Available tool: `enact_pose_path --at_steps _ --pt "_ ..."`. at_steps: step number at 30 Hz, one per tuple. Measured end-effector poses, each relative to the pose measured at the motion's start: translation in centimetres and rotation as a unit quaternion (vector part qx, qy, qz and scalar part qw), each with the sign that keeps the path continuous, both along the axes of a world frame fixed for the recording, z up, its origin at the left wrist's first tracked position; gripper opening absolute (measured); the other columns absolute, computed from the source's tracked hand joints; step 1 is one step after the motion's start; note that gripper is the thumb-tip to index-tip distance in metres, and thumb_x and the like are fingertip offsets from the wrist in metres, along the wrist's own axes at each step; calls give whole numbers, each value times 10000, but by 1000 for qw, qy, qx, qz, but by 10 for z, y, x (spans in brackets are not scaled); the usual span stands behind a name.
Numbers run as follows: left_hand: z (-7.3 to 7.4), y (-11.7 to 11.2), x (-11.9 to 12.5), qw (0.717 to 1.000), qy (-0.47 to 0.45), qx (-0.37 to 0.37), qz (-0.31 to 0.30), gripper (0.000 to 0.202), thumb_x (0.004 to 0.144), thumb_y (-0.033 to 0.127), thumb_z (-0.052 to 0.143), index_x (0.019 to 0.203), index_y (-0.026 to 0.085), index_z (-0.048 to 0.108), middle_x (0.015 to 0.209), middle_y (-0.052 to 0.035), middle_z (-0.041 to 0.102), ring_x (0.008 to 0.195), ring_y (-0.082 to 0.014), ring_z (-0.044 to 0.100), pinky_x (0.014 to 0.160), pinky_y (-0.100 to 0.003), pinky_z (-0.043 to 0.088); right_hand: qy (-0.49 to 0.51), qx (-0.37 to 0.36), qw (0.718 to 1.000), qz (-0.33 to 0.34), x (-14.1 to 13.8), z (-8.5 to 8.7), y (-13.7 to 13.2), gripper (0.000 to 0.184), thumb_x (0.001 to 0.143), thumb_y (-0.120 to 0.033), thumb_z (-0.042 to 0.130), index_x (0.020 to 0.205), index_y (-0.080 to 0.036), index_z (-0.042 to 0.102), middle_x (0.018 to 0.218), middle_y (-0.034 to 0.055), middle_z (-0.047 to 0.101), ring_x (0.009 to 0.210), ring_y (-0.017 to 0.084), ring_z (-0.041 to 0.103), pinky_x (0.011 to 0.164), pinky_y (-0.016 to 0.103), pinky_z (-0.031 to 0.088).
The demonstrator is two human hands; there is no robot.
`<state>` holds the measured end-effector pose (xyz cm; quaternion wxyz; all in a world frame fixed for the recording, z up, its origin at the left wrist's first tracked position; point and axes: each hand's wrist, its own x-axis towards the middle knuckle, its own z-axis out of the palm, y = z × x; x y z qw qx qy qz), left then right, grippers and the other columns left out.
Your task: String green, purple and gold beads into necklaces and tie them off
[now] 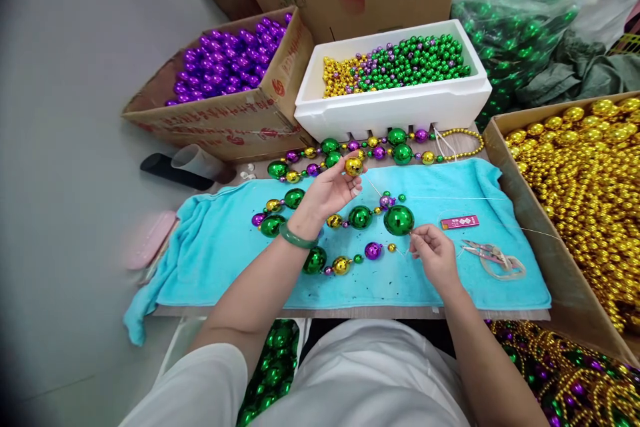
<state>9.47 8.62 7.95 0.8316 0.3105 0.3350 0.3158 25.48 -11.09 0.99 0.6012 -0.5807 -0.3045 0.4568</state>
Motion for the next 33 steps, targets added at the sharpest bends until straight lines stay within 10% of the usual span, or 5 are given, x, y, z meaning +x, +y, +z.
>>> enact_pose_path --at_steps 33 --pt "5 -19 14 996 -14 -60 65 130 824 259 613 884 144 620 829 -52 672 780 -109 648 747 -228 523 -11 -22 1000 0 -6 4 3 239 744 -410 661 738 -182 589 556 -10 578 508 109 525 481 235 460"
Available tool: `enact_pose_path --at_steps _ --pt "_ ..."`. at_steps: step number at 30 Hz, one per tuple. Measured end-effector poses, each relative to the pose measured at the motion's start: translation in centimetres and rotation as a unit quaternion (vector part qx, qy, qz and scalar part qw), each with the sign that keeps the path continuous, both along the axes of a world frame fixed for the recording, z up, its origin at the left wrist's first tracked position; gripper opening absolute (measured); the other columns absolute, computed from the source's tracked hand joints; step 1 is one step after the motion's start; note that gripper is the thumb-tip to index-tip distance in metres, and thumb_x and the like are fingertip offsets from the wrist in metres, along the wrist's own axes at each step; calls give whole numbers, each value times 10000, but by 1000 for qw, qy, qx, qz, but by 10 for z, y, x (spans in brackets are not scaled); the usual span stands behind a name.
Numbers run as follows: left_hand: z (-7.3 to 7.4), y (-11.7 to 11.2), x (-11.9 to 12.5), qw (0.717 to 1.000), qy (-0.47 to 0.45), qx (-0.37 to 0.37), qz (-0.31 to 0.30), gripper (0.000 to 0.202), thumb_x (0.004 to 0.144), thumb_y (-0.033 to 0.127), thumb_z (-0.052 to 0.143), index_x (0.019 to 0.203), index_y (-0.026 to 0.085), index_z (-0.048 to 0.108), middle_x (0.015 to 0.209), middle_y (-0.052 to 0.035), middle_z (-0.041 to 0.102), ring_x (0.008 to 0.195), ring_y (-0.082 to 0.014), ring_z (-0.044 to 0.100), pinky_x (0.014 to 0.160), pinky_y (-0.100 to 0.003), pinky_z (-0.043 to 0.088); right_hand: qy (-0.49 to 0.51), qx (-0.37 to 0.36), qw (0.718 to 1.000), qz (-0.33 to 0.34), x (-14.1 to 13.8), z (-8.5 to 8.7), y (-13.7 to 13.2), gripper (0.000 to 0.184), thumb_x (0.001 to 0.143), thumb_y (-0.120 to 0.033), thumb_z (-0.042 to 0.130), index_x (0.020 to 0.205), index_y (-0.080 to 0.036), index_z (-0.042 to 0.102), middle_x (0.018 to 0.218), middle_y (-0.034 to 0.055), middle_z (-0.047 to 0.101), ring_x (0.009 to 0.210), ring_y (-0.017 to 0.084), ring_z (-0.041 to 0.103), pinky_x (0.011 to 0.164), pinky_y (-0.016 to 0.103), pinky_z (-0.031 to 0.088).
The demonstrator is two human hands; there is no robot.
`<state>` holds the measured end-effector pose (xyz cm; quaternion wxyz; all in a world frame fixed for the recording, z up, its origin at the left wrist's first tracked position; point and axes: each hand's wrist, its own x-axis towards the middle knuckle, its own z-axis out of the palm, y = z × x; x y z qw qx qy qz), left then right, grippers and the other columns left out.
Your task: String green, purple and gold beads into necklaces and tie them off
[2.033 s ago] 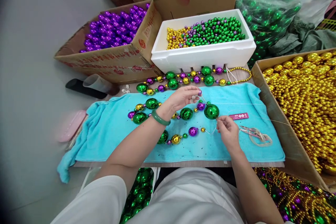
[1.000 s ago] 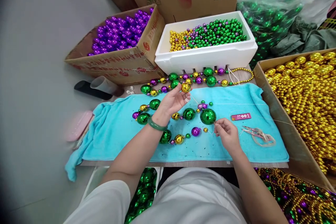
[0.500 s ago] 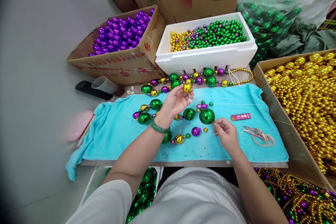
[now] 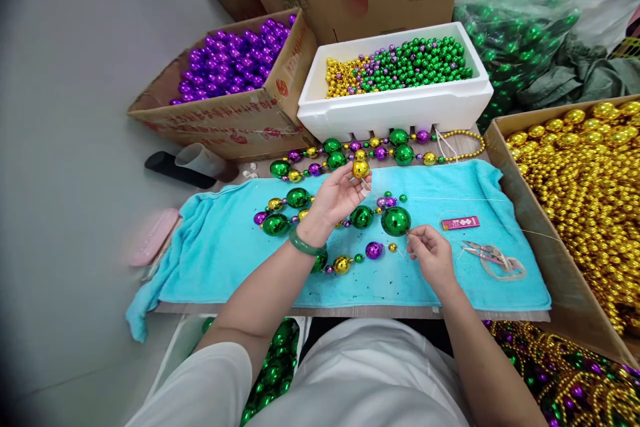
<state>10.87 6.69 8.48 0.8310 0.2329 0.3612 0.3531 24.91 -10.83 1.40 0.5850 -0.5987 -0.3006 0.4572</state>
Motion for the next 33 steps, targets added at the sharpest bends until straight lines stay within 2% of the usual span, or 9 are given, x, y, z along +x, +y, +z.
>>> enact_pose_path --at_steps 4,10,14,18,21,23,27,29,33 --pt "-7 -11 4 999 -18 30 -11 125 779 196 657 886 162 602 846 -36 672 816 -127 658 767 -252 519 16 3 1000 -15 -4 -2 2 246 750 -420 660 756 -184 588 555 -12 580 502 108 523 486 240 460" --pt "-13 -33 17 994 -2 104 -35 318 701 137 712 980 208 577 891 10 667 791 -115 644 783 -274 499 48 9 998 -42 -7 -6 5 257 737 -408 680 770 -184 559 583 -13 600 513 101 532 511 237 460" --pt "-13 -34 20 989 51 133 -35 181 723 214 708 884 190 630 858 4 662 775 -111 621 737 -260 491 98 2 994 -50 -3 -12 4 391 705 -391 719 974 -213 497 642 -22 635 552 128 585 484 225 435" --pt "-10 -30 21 970 122 207 -28 122 736 265 714 808 167 712 907 -29 696 819 -116 620 738 -235 479 78 -14 997 6 12 -17 -1 483 666 -393 744 1048 -231 497 796 -4 655 577 136 598 464 235 430" --pt "1 -28 25 939 150 305 -51 118 742 243 718 839 190 760 955 -37 718 921 -142 629 842 -259 477 -60 -38 997 34 28 -10 -4 420 710 -369 722 1079 -217 589 671 -42 581 472 84 467 452 230 396" --pt "12 -29 28 907 159 383 -72 113 748 232 717 844 215 773 986 -40 724 992 -163 628 901 -284 470 -132 -18 991 13 36 4 -2 368 755 -356 696 1082 -201 629 564 -61 499 462 80 413 446 223 362" --pt "38 -36 36 826 169 521 -129 128 774 241 703 879 247 776 1087 -56 710 1083 -195 618 962 -339 466 -127 113 984 -44 37 42 11 311 805 -354 651 1078 -207 631 901 32 665 540 81 496 447 227 383" --pt "49 -41 41 790 177 570 -141 126 782 237 697 880 251 776 1135 -60 696 1115 -207 608 997 -365 448 -120 159 979 -43 33 58 19 315 797 -349 656 1081 -213 634 1037 56 670 546 75 512 439 229 395" --pt "64 -45 49 757 167 615 -143 92 784 216 691 809 245 775 1137 -50 692 1123 -208 605 1010 -376 441 -147 193 970 -13 28 70 29 180 795 -305 655 938 -198 677 824 21 681 539 79 510 482 230 425"
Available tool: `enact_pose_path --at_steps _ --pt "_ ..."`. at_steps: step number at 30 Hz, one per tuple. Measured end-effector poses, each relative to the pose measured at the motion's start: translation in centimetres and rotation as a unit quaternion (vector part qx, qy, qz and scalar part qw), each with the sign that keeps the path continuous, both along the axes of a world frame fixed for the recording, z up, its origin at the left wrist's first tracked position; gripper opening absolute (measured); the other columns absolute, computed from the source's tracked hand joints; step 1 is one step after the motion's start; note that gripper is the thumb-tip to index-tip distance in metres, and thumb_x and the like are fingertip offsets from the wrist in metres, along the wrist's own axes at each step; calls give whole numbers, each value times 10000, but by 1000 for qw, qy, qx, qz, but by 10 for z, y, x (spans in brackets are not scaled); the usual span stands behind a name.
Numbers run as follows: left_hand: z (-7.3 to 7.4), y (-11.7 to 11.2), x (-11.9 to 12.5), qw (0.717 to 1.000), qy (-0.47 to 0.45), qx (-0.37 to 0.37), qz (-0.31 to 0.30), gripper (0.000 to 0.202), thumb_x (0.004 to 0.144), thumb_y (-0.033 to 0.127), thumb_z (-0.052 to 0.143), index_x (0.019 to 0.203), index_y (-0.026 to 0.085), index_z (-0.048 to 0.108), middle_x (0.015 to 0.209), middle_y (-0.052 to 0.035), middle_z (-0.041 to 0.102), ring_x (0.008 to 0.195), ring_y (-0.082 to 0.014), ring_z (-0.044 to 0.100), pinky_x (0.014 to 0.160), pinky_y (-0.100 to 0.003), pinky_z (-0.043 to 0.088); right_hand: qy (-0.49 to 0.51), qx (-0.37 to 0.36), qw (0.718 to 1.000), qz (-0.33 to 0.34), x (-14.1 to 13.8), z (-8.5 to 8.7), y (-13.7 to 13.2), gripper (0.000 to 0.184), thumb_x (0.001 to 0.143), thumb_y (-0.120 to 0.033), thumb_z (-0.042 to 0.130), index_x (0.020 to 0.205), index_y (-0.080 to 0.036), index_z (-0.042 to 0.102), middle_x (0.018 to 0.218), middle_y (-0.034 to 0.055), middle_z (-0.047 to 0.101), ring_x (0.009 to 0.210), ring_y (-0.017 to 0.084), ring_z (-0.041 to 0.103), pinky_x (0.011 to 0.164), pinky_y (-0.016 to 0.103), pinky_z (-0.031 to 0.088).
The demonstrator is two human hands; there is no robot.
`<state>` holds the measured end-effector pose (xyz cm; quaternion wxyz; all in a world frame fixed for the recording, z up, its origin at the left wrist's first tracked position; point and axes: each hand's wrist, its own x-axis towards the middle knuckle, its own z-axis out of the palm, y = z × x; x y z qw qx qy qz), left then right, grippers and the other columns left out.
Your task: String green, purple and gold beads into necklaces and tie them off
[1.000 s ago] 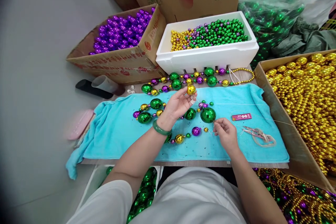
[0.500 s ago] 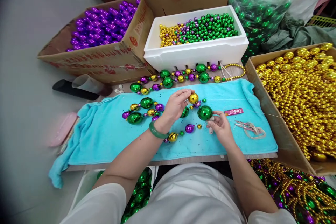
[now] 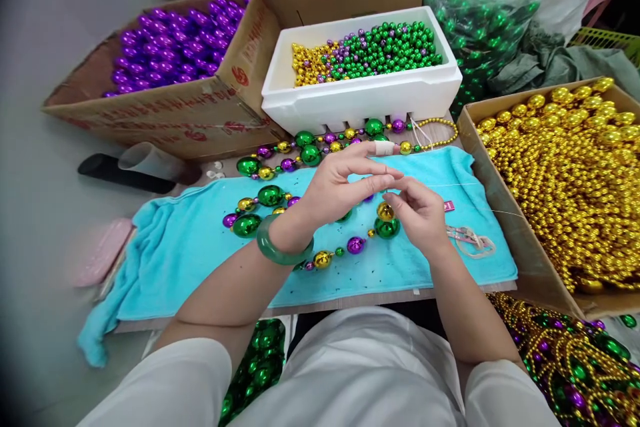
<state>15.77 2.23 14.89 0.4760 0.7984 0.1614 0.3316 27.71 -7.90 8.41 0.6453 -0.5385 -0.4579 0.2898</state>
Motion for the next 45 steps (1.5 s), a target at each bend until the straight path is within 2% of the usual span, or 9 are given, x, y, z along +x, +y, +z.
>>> enact_pose_path --at_steps 10,14,19,23,26,29,32,34,45 --pt "-6 20 10 991 -61 -115 30 114 803 312 690 802 216 753 928 -28 708 948 -154 624 877 -306 475 85 -127 984 87 6 -28 2 242 780 -407 651 814 -172 606 684 28 674 530 95 541 483 223 433" --pt "-42 50 9 984 40 -167 40 263 889 372 544 938 202 738 955 -51 711 866 -139 627 753 -259 484 96 -150 981 74 9 -45 0 271 778 -445 646 812 -185 576 624 1 636 503 88 506 466 214 402" --pt "-101 83 -3 944 309 -1 117 116 733 219 679 822 175 740 917 -77 711 913 -219 619 862 -328 465 157 -137 977 52 11 -54 -1 316 771 -482 649 849 -203 523 639 -15 630 453 78 491 452 215 397" --pt "-124 86 -9 925 363 11 112 136 640 92 691 755 157 726 910 -109 697 947 -274 622 917 -378 449 194 -133 972 25 10 -51 0 348 759 -509 648 865 -214 495 633 -24 616 424 70 470 418 202 361" --pt "-120 82 -5 928 342 3 147 180 686 64 641 834 148 701 933 -106 687 947 -252 624 922 -381 456 199 -145 969 13 10 -50 0 356 746 -512 651 878 -207 520 652 -12 620 440 76 477 372 191 306" --pt "-105 78 -1 945 217 -175 170 160 789 120 601 942 138 648 917 -88 676 810 -166 633 806 -325 509 185 -172 967 27 10 -52 -1 350 726 -492 666 862 -182 577 642 4 628 460 83 489 394 201 342" --pt "-86 74 -1 887 6 -448 111 102 830 114 582 917 118 634 867 -71 670 722 -104 632 716 -243 518 161 -195 967 32 9 -57 -4 333 705 -477 670 815 -168 611 576 -4 609 440 78 457 421 214 357" --pt "-77 71 -2 848 -62 -521 73 108 842 88 564 909 104 647 851 -72 673 718 -93 642 692 -206 517 146 -200 968 33 7 -61 -5 319 700 -469 667 789 -165 624 538 -11 591 438 83 456 426 219 352" --pt "-68 68 -3 817 -121 -560 66 143 856 66 551 917 110 673 799 -45 675 711 -92 662 667 -178 539 106 -212 970 49 0 -68 -6 292 728 -446 643 783 -160 648 524 -12 575 464 103 474 450 236 360"
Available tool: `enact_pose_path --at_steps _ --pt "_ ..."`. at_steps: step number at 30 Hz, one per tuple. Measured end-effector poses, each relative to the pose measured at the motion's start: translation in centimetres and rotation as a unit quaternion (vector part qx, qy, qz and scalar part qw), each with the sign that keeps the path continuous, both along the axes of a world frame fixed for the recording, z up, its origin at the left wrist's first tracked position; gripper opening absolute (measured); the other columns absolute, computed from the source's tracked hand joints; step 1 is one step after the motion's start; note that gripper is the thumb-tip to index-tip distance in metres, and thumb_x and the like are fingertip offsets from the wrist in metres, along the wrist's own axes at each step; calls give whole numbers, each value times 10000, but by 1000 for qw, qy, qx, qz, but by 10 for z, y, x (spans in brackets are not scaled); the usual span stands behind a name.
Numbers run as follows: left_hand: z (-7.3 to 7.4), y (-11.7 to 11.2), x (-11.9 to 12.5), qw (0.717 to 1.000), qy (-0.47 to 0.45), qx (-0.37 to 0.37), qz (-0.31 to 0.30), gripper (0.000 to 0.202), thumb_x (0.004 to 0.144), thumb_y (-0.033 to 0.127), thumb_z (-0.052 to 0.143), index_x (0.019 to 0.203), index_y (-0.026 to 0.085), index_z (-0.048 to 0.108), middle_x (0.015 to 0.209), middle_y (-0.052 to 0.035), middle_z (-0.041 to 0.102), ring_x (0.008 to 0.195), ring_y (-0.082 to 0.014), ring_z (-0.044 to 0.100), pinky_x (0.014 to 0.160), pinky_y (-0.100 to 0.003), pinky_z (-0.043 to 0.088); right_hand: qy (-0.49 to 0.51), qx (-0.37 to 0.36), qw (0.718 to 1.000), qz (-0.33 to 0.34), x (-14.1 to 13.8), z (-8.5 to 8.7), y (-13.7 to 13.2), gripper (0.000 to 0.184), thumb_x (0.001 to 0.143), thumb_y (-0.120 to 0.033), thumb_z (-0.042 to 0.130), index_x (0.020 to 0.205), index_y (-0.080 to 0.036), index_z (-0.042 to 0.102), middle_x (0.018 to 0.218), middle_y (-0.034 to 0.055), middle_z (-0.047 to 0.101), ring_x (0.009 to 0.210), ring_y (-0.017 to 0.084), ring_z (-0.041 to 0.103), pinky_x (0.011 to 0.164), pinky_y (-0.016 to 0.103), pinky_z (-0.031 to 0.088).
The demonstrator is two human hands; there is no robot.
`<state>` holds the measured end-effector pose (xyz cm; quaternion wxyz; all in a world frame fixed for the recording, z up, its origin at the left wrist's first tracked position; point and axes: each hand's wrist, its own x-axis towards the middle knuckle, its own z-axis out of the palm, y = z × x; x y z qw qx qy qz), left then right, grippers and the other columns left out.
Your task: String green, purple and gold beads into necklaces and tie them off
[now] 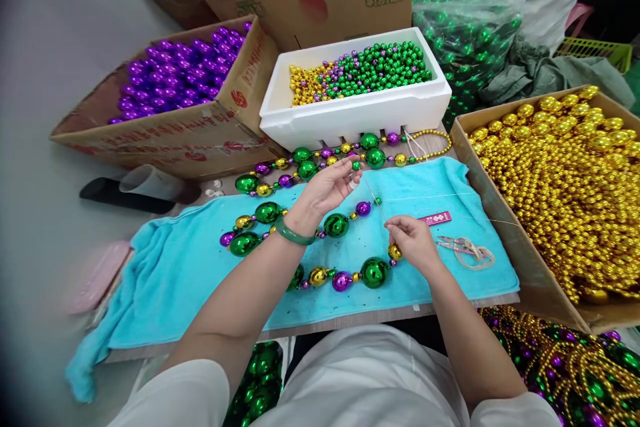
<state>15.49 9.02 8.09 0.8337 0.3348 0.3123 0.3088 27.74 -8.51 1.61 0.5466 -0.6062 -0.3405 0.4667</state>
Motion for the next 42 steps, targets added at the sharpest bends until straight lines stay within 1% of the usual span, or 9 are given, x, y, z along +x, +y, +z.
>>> enact_pose_path --at_steps 12,16,19,22,24,28,30,37,42 --pt "0 -3 1 1000 -12 25 6 198 757 -5 617 891 133 665 744 -4 650 693 -70 626 710 -182 504 -15 -13 1000 14 -1 3 3 279 719 -425 626 766 -151 652 528 -9 574 466 104 470 463 240 350" --pt "-3 -4 4 995 23 85 50 277 701 -14 654 906 171 670 816 14 654 674 -52 593 696 -173 492 -20 -20 1000 10 0 1 2 265 723 -418 627 749 -155 647 525 -6 575 465 105 471 456 237 349" --pt "-5 -6 6 981 48 167 83 378 657 -4 703 967 210 674 925 8 662 860 -92 623 762 -173 494 -20 -17 1000 14 2 -1 2 239 733 -395 625 750 -157 643 535 -9 581 469 98 467 458 231 346" --pt "-3 -8 8 973 58 201 99 457 657 24 734 1054 238 666 983 -3 651 1077 -149 592 866 -196 481 -15 -16 1000 16 3 -2 1 232 741 -389 623 758 -158 638 542 -9 587 472 95 472 458 227 346" --pt "0 -10 7 974 51 198 95 482 655 9 730 1070 244 666 975 -2 644 1069 -146 593 864 -197 480 -16 -16 1000 14 3 -1 1 242 745 -400 625 759 -159 634 542 -9 587 473 97 477 457 227 351" --pt "1 -11 5 985 -3 163 51 384 652 -6 708 969 211 697 890 11 645 786 -79 617 712 -175 492 -10 -6 1000 15 2 -2 1 262 750 -418 630 773 -157 635 545 -9 589 485 104 495 465 230 366" --pt "0 -11 3 990 -21 132 36 296 674 10 694 914 183 704 827 11 649 706 -67 611 680 -177 494 -8 -4 1000 17 2 -2 1 262 751 -417 632 777 -157 636 547 -10 590 489 106 500 470 232 369" --pt "-1 -13 0 997 -5 57 41 204 731 -2 651 870 140 696 781 -5 672 734 -69 645 763 -185 514 -22 3 999 23 1 1 1 261 764 -422 627 779 -162 643 554 -6 593 491 109 494 478 238 371" --pt "-2 -10 -2 998 -25 20 46 97 812 101 644 891 139 684 804 -22 682 758 -78 661 753 -181 538 -18 -4 999 28 1 1 0 280 756 -437 635 778 -159 642 545 -8 589 479 107 491 465 233 365"
